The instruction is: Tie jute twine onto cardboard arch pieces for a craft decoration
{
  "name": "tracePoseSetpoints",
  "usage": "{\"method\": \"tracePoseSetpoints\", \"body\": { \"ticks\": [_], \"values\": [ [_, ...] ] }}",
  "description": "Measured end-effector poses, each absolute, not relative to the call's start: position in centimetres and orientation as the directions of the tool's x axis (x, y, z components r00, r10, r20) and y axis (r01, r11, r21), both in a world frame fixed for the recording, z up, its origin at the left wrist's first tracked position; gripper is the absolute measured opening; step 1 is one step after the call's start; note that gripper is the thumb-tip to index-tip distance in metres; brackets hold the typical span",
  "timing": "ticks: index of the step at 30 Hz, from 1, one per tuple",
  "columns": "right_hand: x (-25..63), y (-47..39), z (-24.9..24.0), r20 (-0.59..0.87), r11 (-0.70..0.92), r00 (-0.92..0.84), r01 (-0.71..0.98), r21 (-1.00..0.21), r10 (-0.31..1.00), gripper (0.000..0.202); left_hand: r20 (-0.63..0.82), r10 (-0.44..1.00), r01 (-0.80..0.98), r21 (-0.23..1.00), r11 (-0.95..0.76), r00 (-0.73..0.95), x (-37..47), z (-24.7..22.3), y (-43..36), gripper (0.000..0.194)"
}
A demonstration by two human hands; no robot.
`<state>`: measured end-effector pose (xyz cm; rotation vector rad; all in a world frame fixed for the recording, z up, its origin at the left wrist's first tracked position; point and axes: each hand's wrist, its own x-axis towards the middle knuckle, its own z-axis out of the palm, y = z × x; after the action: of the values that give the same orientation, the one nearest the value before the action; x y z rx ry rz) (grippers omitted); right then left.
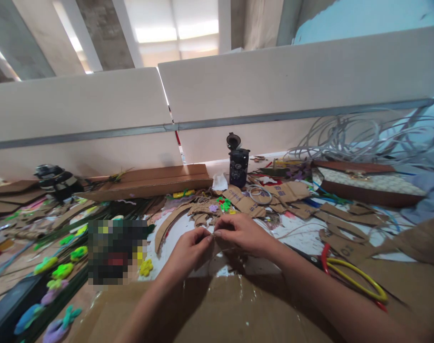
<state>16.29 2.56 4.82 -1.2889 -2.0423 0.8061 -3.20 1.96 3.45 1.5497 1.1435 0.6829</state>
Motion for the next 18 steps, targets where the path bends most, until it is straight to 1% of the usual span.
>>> {"method": "tracePoseSetpoints", "body": {
  "ticks": [2, 6, 9, 12, 15, 18],
  "values": [
    [16.28, 2.61, 4.74, 0.145, 0.338, -0.353, 0.583, -0.739, 0.924, 0.009, -0.119, 0.922, 0.336, 0.942, -0.012, 0.369, -3.1, 3.44, 1.99, 0.028],
    [16.21, 2.56, 4.67, 0.176, 0.369, -0.358, 0.593, -0.716, 0.917, 0.008, -0.104, 0.922, 0.369, 0.929, -0.044, 0.372, -3.1, 3.55, 2.01, 0.025],
    [16.15, 2.49, 4.68, 0.169, 0.363, -0.36, 0.582, -0.727, 0.917, 0.008, -0.092, 0.906, 0.364, 0.929, -0.071, 0.413, -3.17, 3.68, 1.99, 0.027],
    [16.23, 2.56, 4.67, 0.166, 0.357, -0.361, 0.566, -0.744, 0.918, 0.01, -0.064, 0.908, 0.369, 0.924, -0.103, 0.413, -3.21, 3.67, 1.97, 0.028],
    [16.51, 2.68, 4.76, 0.217, 0.382, -0.344, 0.546, -0.746, 0.914, 0.014, -0.082, 0.922, 0.376, 0.924, -0.072, 0.378, -3.27, 3.61, 2.0, 0.027],
    [16.75, 2.68, 4.96, 0.263, 0.416, -0.335, 0.562, -0.715, 0.905, 0.016, -0.109, 0.932, 0.361, 0.932, -0.025, 0.346, -3.38, 3.68, 2.08, 0.028]
  ]
}}
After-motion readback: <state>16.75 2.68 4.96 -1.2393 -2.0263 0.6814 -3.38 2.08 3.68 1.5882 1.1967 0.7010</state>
